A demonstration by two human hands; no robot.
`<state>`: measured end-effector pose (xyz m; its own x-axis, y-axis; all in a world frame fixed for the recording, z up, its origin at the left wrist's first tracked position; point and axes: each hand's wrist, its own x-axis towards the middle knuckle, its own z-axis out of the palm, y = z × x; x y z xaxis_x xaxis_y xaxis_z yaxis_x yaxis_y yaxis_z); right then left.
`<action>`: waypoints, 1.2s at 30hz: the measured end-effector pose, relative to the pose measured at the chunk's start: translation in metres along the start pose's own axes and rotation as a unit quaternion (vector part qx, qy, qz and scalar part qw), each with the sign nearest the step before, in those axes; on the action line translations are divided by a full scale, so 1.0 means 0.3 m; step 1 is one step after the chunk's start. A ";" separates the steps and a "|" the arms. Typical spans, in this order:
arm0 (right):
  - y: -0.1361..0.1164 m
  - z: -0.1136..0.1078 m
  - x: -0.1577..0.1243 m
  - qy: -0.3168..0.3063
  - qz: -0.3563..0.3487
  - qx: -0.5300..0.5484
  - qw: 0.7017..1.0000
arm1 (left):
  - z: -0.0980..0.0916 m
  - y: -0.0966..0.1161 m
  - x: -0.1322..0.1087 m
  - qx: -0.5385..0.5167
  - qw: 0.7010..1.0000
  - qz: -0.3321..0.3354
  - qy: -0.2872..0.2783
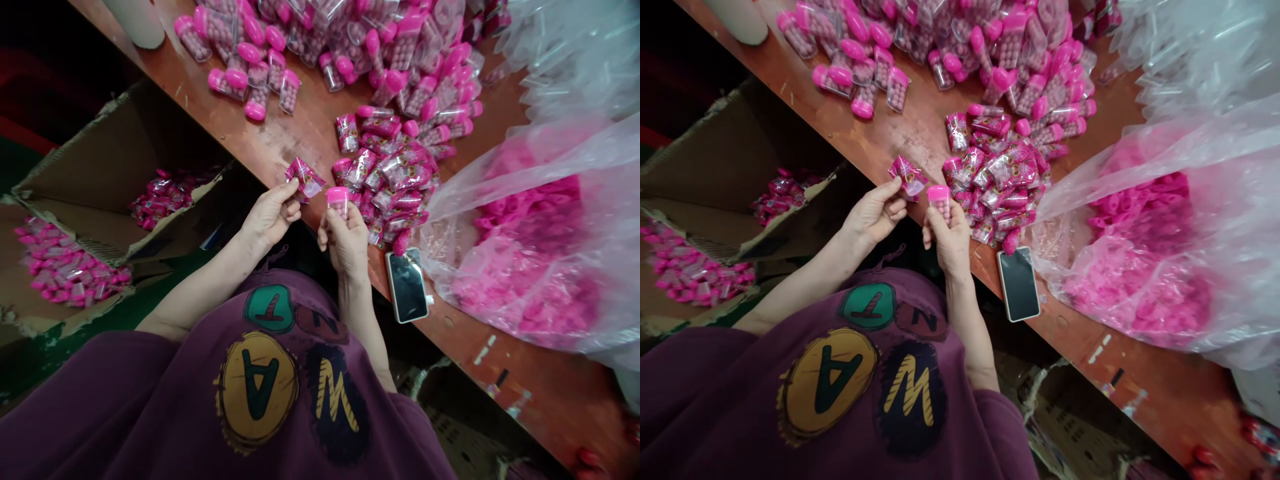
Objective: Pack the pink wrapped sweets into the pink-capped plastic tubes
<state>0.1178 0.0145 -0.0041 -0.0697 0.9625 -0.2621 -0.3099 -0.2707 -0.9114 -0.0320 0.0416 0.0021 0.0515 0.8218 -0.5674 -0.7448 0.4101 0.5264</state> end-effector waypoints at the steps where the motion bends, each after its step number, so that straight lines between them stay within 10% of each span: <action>1: 0.003 0.006 -0.001 0.003 -0.002 -0.011 1.000 | 0.001 -0.002 -0.002 0.006 1.000 0.001 0.001; 17: 0.021 0.041 -0.024 -0.015 0.070 0.020 0.997 | 0.011 -0.013 -0.017 0.082 0.996 0.017 -0.021; 36: 0.067 0.014 -0.027 0.021 -0.117 -0.163 0.979 | 0.009 -0.019 -0.028 0.102 0.980 -0.088 -0.149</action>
<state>0.1081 0.0013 -0.0189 0.0074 0.9992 -0.0403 0.0064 -0.0404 -0.9992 -0.0265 0.0334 0.0055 0.3823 0.7974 -0.4669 -0.5596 0.6019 0.5697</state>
